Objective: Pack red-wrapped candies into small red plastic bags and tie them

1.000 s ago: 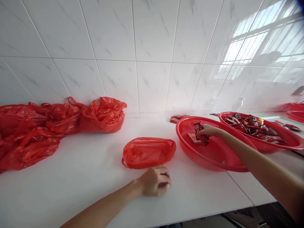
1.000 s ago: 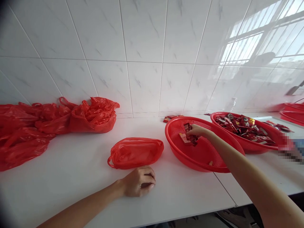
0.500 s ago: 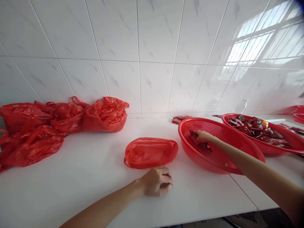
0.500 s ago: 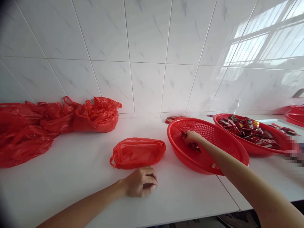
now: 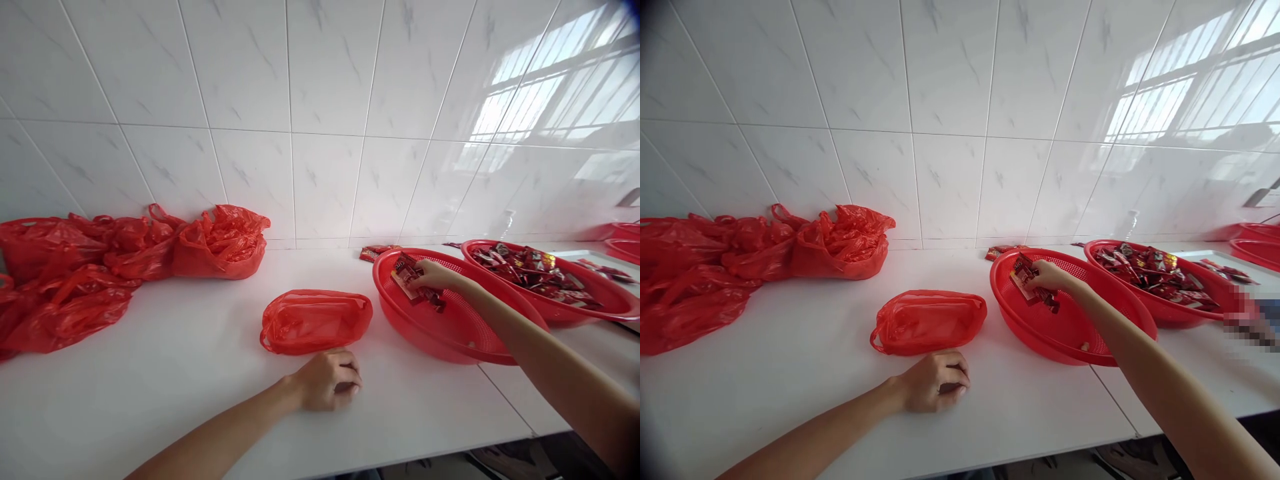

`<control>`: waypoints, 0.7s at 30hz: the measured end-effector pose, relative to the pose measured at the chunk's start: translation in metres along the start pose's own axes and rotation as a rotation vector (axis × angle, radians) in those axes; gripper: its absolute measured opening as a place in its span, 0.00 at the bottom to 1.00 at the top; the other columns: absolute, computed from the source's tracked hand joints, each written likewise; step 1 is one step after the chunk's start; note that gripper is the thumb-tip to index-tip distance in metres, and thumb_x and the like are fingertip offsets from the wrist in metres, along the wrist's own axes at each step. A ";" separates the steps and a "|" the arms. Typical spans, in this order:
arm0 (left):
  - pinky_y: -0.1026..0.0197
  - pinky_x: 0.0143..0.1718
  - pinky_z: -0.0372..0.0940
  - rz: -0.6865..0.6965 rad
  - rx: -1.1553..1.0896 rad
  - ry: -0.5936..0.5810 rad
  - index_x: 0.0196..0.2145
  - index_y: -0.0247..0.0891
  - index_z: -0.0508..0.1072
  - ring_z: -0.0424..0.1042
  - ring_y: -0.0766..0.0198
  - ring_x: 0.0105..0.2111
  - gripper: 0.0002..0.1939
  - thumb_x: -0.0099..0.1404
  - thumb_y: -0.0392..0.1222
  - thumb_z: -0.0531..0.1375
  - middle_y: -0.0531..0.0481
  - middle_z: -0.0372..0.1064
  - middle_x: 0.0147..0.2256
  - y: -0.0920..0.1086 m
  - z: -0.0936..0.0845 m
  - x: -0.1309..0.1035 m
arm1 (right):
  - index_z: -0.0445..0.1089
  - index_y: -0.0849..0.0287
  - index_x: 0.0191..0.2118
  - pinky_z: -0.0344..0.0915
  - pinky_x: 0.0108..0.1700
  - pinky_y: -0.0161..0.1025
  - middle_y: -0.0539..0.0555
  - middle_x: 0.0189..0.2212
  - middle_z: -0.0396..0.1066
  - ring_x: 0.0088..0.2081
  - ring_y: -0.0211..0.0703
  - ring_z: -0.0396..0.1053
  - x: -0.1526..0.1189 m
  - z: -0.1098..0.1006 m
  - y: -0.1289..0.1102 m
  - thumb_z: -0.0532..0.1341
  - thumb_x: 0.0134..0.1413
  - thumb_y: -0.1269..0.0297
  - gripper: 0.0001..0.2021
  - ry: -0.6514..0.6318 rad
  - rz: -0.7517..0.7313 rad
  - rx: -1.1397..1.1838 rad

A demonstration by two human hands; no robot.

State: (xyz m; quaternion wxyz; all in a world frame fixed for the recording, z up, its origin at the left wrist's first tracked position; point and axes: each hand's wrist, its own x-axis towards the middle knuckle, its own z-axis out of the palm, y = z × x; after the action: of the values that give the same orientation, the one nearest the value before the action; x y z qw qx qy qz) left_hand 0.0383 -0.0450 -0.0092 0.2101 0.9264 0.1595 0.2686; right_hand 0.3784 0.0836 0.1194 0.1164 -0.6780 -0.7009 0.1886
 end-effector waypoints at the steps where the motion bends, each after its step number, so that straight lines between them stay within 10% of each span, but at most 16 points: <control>1: 0.62 0.39 0.68 0.000 0.000 0.000 0.36 0.37 0.78 0.72 0.62 0.36 0.09 0.62 0.35 0.57 0.45 0.73 0.37 0.000 0.000 0.000 | 0.74 0.62 0.37 0.67 0.30 0.36 0.55 0.32 0.76 0.34 0.49 0.73 -0.004 -0.004 -0.003 0.67 0.41 0.63 0.14 -0.017 -0.026 0.046; 10: 0.58 0.43 0.70 -0.021 -0.112 0.163 0.44 0.36 0.76 0.72 0.59 0.40 0.12 0.65 0.38 0.58 0.43 0.74 0.39 0.008 -0.010 0.003 | 0.75 0.62 0.35 0.64 0.26 0.35 0.54 0.26 0.75 0.27 0.45 0.72 -0.076 -0.042 -0.076 0.70 0.42 0.56 0.16 -0.002 -0.200 0.313; 15: 0.54 0.47 0.70 -0.320 -0.470 0.489 0.58 0.40 0.64 0.73 0.60 0.42 0.22 0.68 0.46 0.58 0.42 0.68 0.50 0.023 -0.047 0.011 | 0.75 0.61 0.33 0.64 0.24 0.35 0.53 0.25 0.73 0.25 0.43 0.70 -0.102 -0.002 -0.132 0.67 0.46 0.59 0.11 -0.268 -0.407 0.371; 21: 0.56 0.52 0.66 -0.481 -0.706 0.591 0.58 0.44 0.67 0.70 0.55 0.51 0.23 0.68 0.52 0.58 0.46 0.69 0.53 0.021 -0.088 0.012 | 0.72 0.59 0.32 0.63 0.25 0.33 0.48 0.25 0.72 0.25 0.39 0.69 -0.090 0.067 -0.166 0.67 0.44 0.65 0.07 -0.500 -0.505 0.382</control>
State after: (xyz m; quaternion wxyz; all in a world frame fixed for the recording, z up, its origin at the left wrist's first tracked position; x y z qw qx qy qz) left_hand 0.0016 -0.0319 0.0736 0.5116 0.6209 0.3202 0.5001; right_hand 0.2050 -0.0146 0.1373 0.1087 -0.3840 -0.8044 0.4402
